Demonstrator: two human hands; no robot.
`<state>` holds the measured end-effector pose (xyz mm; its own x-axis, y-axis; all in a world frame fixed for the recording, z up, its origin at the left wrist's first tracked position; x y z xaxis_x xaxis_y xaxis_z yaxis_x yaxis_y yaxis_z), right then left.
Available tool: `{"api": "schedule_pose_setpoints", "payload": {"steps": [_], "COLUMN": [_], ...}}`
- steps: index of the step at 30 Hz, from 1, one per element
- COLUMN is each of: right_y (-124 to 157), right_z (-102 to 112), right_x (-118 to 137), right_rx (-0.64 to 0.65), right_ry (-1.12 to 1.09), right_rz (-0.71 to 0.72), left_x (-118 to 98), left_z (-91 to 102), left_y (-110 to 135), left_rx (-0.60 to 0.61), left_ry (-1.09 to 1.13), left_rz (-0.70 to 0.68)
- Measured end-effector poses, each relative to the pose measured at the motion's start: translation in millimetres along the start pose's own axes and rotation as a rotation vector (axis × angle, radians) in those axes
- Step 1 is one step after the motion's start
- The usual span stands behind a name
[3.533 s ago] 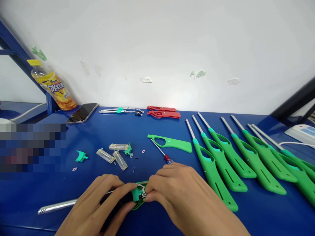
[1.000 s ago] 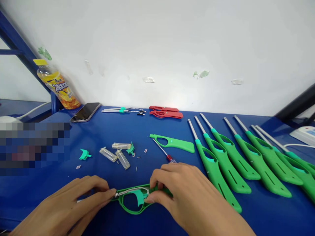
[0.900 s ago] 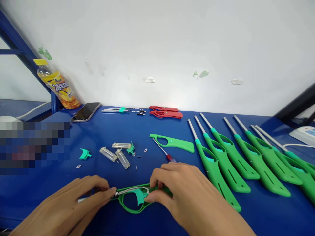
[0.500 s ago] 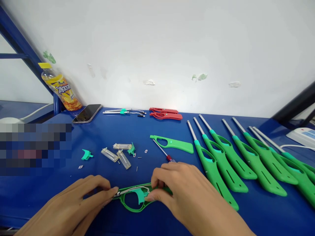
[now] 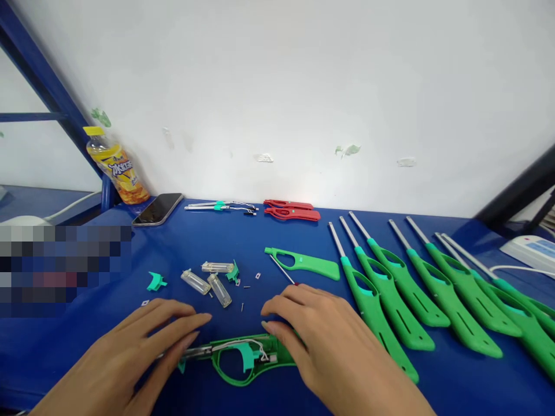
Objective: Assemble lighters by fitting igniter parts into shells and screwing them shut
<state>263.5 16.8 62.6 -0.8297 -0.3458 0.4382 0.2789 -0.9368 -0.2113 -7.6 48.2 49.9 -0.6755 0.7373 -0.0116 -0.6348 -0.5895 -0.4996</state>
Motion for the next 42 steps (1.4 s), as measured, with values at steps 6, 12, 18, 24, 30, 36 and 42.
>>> {"api": "schedule_pose_setpoints", "payload": {"steps": [6, 12, 18, 24, 30, 36, 42], "right_y": [-5.6, -16.4, -19.2, -19.2, -19.5, -19.3, -21.0], "right_z": [-7.4, -30.6, -39.4, -36.1, -45.9, -43.2, -46.1], "right_x": [6.7, 26.9, 37.3, 38.0, 37.3, 36.3, 28.9], "right_rx": [-0.125, -0.238, -0.191, -0.333, -0.392, -0.420, -0.372], "right_ry": [0.141, 0.274, 0.287, 0.241, 0.245, 0.256, 0.235], "right_rz": [0.199, 0.346, 0.463, 0.394, 0.403, 0.365, 0.411], "left_x": [18.8, 31.2, 31.8, 27.1, 29.7, 55.5, 70.6], "left_z": [-7.4, -13.6, -11.6, -12.6, -9.8, 5.2, 20.6], "left_y": [-10.4, -8.5, -9.5, -10.6, -9.2, 0.7, 12.7], "left_rx": [-0.013, -0.014, 0.027, 0.087, 0.123, 0.128, 0.229], "left_ry": [0.103, 0.153, 0.195, 0.207, 0.180, 0.058, -0.018], "left_rz": [0.199, 0.294, 0.259, 0.232, 0.310, 0.529, 0.680]}}
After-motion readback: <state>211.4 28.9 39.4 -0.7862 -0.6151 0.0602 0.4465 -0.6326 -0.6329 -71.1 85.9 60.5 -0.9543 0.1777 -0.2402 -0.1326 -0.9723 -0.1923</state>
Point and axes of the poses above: each hand's wrist, its own y-axis away from the middle knuckle, its own z-axis out of the back of the hand, x = y × z, the point moved 2 cm from there along -y, towards the middle knuckle, and after that the axes turned 5 degrees about -x, right-handed, at the moved point
